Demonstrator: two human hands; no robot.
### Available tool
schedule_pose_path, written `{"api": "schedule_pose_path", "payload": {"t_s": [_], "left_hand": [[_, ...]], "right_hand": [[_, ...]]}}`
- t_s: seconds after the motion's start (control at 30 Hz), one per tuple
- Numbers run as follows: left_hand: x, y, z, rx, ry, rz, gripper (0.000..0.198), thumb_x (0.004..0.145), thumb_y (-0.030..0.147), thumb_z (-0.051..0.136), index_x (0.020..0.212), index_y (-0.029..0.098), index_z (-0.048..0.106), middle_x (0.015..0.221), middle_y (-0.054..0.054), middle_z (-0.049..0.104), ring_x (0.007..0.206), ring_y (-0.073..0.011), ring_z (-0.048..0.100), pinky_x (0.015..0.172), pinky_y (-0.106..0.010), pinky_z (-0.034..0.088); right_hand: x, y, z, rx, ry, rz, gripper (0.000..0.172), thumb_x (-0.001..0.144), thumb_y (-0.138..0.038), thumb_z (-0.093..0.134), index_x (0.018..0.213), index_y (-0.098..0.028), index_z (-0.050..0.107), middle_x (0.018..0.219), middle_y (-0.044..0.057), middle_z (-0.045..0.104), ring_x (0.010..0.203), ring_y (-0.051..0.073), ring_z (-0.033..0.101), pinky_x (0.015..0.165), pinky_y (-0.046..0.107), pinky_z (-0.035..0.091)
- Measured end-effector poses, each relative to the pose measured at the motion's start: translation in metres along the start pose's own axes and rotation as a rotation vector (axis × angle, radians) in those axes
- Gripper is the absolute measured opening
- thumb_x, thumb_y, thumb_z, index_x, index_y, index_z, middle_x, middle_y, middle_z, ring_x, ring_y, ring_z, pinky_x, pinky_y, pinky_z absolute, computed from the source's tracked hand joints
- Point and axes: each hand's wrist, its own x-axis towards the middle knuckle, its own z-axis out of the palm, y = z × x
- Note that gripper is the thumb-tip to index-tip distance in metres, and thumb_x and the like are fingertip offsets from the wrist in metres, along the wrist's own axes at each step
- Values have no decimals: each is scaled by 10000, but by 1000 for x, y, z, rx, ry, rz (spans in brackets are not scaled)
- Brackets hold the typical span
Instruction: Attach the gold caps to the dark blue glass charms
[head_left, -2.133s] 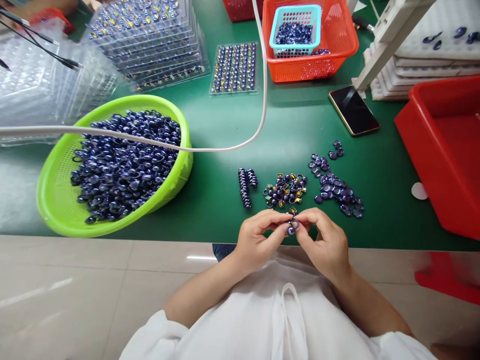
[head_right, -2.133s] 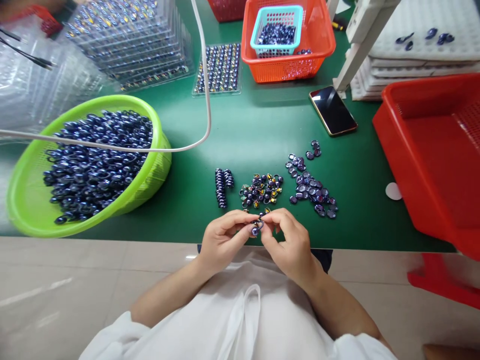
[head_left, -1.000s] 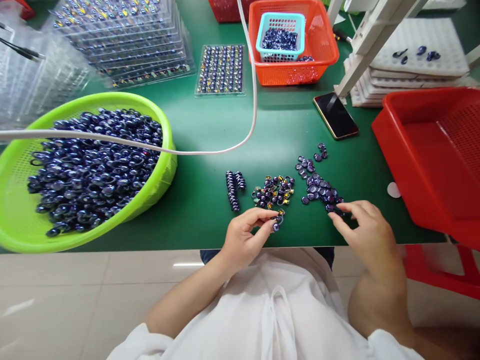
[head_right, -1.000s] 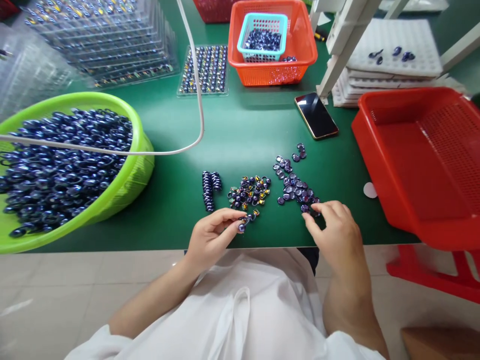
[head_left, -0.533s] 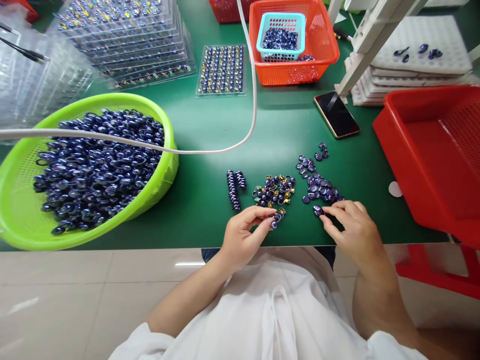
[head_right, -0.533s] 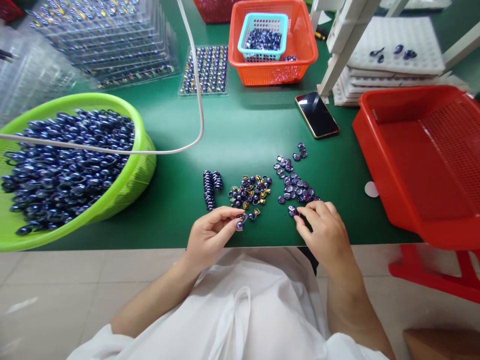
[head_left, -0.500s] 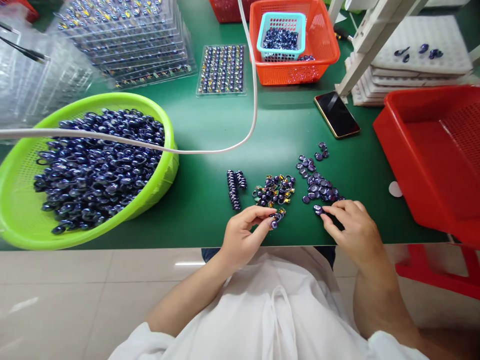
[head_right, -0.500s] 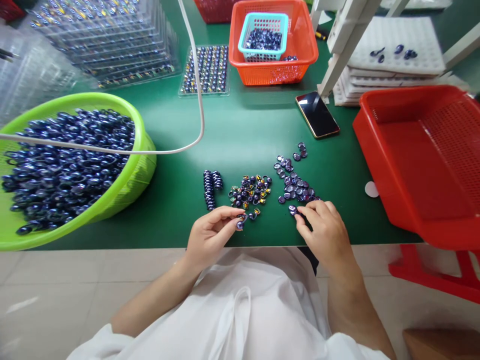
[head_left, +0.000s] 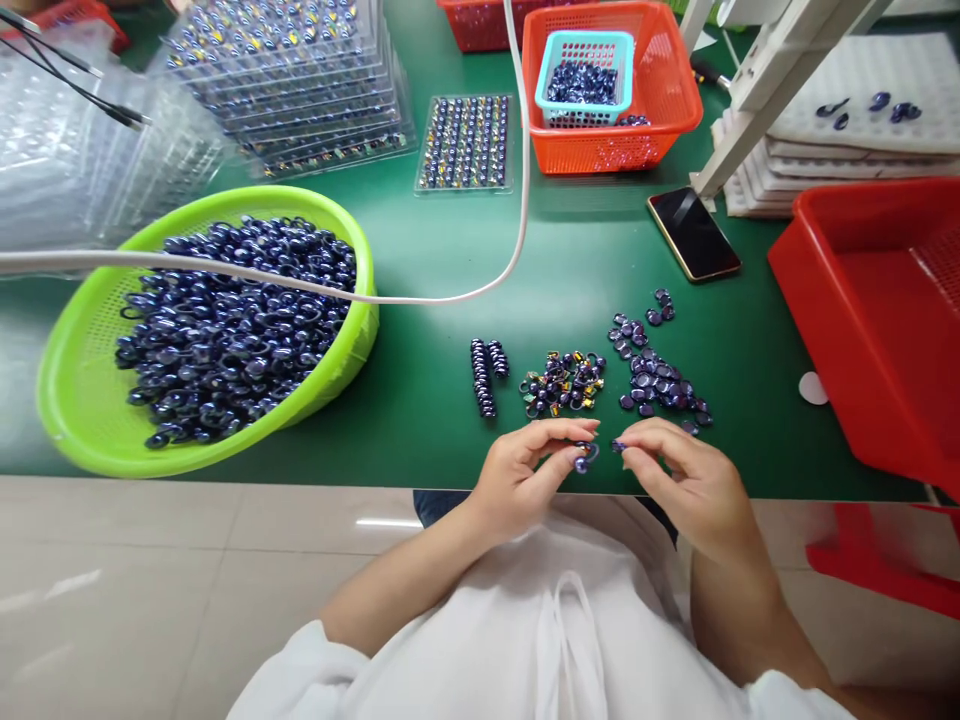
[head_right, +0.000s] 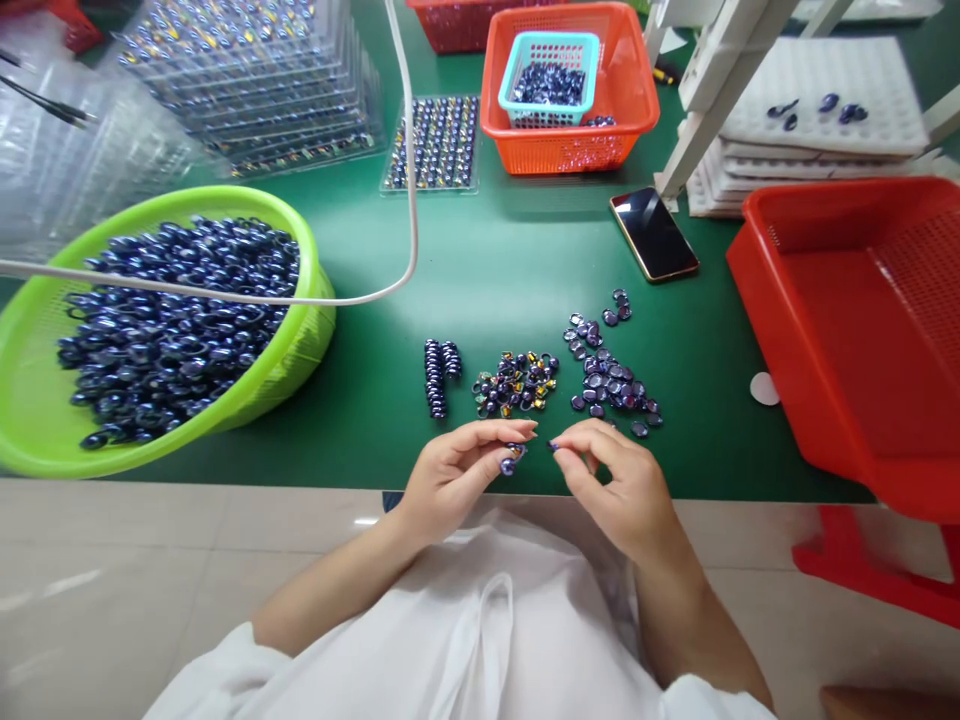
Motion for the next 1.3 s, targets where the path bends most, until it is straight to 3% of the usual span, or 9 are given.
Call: {"api": "schedule_pose_path", "payload": {"t_s": [0.1,0.27,0.47,0.57,0.73,0.97,1.13,1.3], "left_hand": [[-2,-1,4,-39,-27,-7,173,953,235,621,1078,171,723,1235,-134,741,1199,-255,685,1023,-374,560],[-5,2,2,-82,50,-49,169,935,241,651,1067,159,718,1197,-128,757,1138,-241,715,998,-360,575],[1,-1,-3,-318,146,-236,243,834,329,778,986,144,736,988,-106,801,912,-213,761,872,-339,615],[5,-4,-3,-448,174,-300,304,759,355,842,961,144,757,928,-95,798,866,-211,757,817,-338,628],[6,-6,-1,-450,224,-332,308,675,341,898,906,161,803,810,-55,790,680,-147,722,731,-292,626],[2,-4,-1,-221,278,-249,248,723,340,859,916,187,831,883,-74,818,784,-199,758,772,-314,633],[0,4,-1,85,278,-16,173,817,219,759,973,217,831,876,-59,816,755,-170,737,709,-264,605],[0,4,-1,141,304,83,182,824,164,731,966,216,831,857,-57,813,730,-158,729,686,-248,594]], "right_hand": [[-1,-4,22,46,96,8,90,937,-239,604,938,-255,693,914,17,728,793,171,689,687,291,556],[-3,-6,46,-53,303,0,119,901,-207,654,1002,-267,674,903,7,748,768,171,706,725,308,588],[2,-8,46,-26,254,-114,147,889,-150,662,985,-261,664,933,24,715,825,173,688,761,318,590],[1,-9,44,187,190,-28,95,905,-181,657,955,-260,673,925,27,696,839,178,690,753,321,605],[0,-16,51,471,152,88,68,916,-240,671,978,-253,694,931,17,720,790,167,733,730,302,651],[3,-17,57,481,202,123,90,892,-245,712,980,-255,726,930,4,754,783,157,748,752,287,664],[4,-15,56,489,189,116,122,904,-211,690,1003,-266,734,950,2,752,786,146,740,752,275,657],[2,-16,56,497,190,83,133,902,-184,689,995,-268,732,965,2,740,857,156,746,773,265,644]]}}
